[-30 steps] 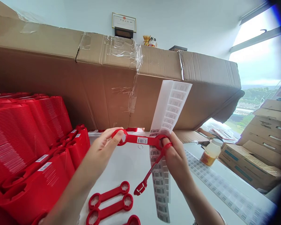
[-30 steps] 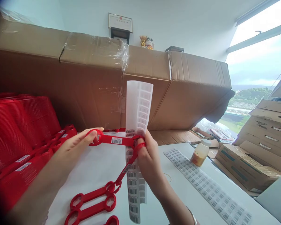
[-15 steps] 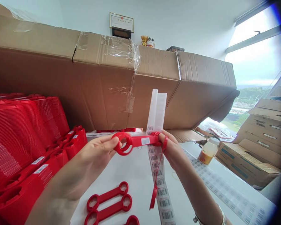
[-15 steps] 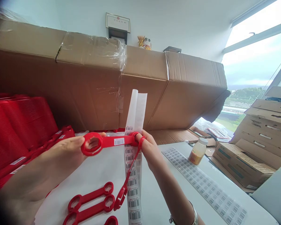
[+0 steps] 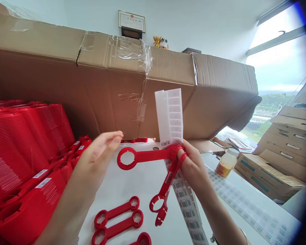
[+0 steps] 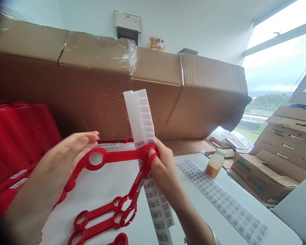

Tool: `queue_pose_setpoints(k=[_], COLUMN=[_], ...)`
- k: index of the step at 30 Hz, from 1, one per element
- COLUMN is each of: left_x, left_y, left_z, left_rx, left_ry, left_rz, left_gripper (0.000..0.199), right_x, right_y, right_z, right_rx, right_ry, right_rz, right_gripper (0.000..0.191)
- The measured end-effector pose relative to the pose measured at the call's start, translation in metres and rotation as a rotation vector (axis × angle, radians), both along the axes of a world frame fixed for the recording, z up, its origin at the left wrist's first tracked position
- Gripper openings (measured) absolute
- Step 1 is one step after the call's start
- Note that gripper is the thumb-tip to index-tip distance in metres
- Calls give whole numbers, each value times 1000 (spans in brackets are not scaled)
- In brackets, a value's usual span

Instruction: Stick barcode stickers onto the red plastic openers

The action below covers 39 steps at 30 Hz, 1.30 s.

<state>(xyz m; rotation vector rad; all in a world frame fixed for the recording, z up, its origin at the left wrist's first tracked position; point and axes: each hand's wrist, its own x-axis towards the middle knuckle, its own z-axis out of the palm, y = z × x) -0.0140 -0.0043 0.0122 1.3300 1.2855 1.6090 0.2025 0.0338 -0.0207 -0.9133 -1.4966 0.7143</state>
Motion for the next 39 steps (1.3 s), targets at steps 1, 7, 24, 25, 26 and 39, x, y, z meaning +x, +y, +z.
queue_pose_setpoints(k=[1, 7, 24, 25, 26, 39], left_x=[3, 8, 13, 14, 15, 14], left_y=[-3, -28, -25, -24, -24, -19], left_z=[2, 7, -7, -7, -7, -6], left_rx=[61, 227, -15, -11, -4, 11], left_ry=[41, 57, 104, 96, 84, 144], left_rz=[116, 134, -158, -160, -162, -120], left_gripper=[27, 26, 29, 29, 29, 28], right_x=[-2, -9, -16, -17, -17, -17], right_y=[-2, -8, -26, -27, -27, -28], right_z=[-1, -4, -4, -4, -4, -4], right_rx=[23, 30, 16, 18, 21, 18], right_ry=[-22, -73, -41, -38, -37, -22], right_rz=[-11, -23, 45, 49, 50, 79], right_gripper=[20, 22, 22, 22, 22, 21])
